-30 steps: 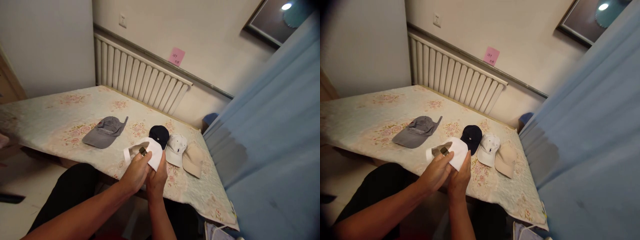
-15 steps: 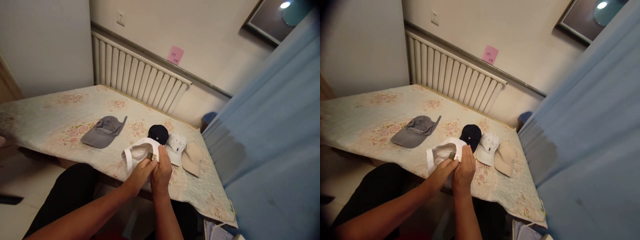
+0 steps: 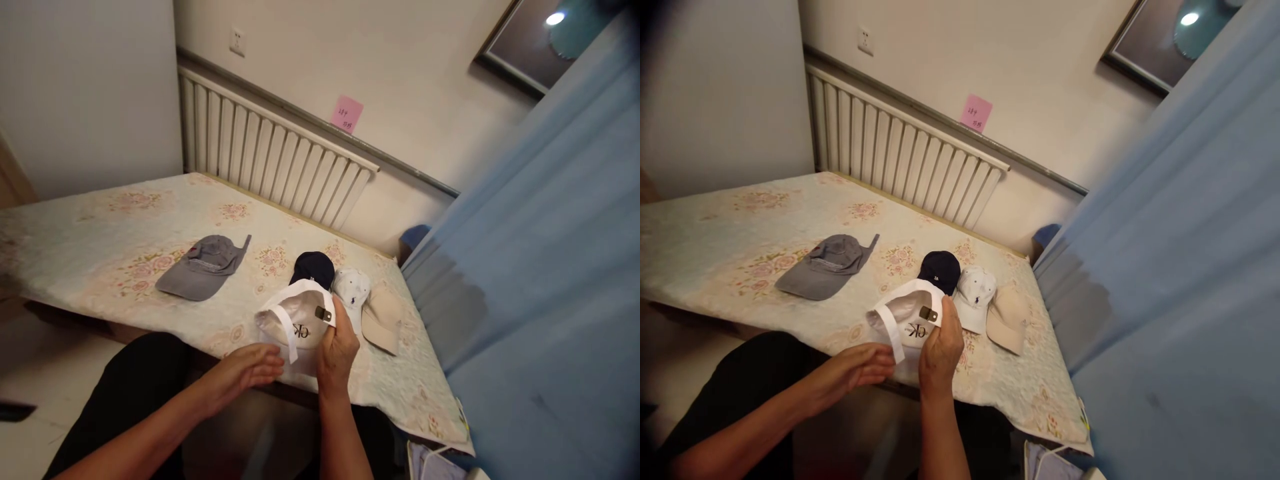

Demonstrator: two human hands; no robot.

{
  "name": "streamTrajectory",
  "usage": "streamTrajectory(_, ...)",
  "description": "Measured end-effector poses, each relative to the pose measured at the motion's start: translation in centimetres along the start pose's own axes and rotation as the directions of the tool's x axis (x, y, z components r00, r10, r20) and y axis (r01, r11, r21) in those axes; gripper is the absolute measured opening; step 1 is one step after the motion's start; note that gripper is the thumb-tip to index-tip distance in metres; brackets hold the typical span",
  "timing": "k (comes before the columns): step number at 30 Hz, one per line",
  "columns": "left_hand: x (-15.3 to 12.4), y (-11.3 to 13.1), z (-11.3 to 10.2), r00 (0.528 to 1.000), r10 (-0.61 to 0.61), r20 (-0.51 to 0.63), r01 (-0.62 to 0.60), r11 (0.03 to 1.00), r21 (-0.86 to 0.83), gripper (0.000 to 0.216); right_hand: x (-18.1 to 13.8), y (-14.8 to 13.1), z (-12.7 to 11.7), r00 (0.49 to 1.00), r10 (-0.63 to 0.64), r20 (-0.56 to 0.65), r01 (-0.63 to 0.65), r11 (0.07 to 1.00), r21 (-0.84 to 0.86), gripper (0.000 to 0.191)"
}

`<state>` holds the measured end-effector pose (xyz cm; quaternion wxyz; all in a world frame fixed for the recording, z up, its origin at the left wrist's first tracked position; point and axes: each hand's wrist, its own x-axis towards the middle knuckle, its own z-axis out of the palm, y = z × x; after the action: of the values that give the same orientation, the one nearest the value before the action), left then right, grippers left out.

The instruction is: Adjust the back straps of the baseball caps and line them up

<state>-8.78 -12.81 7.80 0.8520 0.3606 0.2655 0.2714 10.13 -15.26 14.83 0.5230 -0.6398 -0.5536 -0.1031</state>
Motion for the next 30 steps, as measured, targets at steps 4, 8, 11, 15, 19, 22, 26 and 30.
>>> streamTrajectory(4, 0.0, 2.5, 1.5, 0.968, 0.150, 0.203, -0.070, 0.932, -0.355, 0.074, -0.1, 0.1, -0.1, 1.000, -0.007, -0.005, 0.007, 1.000, -0.001, 0.049)
streamTrajectory(8, 0.8, 5.0, 3.7, 0.951, 0.202, 0.234, -0.051, 0.849, -0.526, 0.085, -0.4, -0.1, -0.1, 1.000, -0.010, -0.013, 0.010, 1.000, 0.002, 0.049)
streamTrajectory(11, 1.7, 6.1, 4.9, 0.967, 0.170, 0.192, -0.026, 0.809, -0.588, 0.075, -0.7, -0.2, -0.3, 1.000, 0.003, -0.013, -0.003, 1.000, 0.017, 0.048)
streamTrajectory(15, 2.1, 6.6, 6.3, 0.982, 0.177, 0.064, -0.101, 0.781, -0.617, 0.056, -0.6, -0.5, -0.7, 0.997, 0.078, -0.016, -0.077, 0.995, 0.063, 0.049)
streamTrajectory(19, 2.0, 7.1, 7.8, 0.976, 0.214, 0.044, -0.150, 0.801, -0.580, 0.054, -0.2, -0.9, -0.9, 0.976, 0.216, -0.010, -0.214, 0.971, 0.109, 0.051)
streamTrajectory(22, 2.0, 7.6, 8.7, 0.966, 0.247, 0.073, -0.168, 0.819, -0.548, 0.055, -0.1, -1.2, -0.7, 0.968, 0.250, 0.005, -0.249, 0.961, 0.117, 0.048)
streamTrajectory(26, 2.1, 7.9, 9.3, 0.964, 0.245, 0.109, -0.153, 0.836, -0.527, 0.057, -0.7, -1.3, 0.0, 0.982, 0.187, 0.029, -0.189, 0.977, 0.097, 0.047)
streamTrajectory(30, 1.9, 7.7, 9.5, 0.970, 0.221, 0.102, -0.137, 0.842, -0.522, 0.059, -1.5, -0.8, 0.8, 0.988, 0.140, 0.068, -0.144, 0.987, 0.069, 0.048)
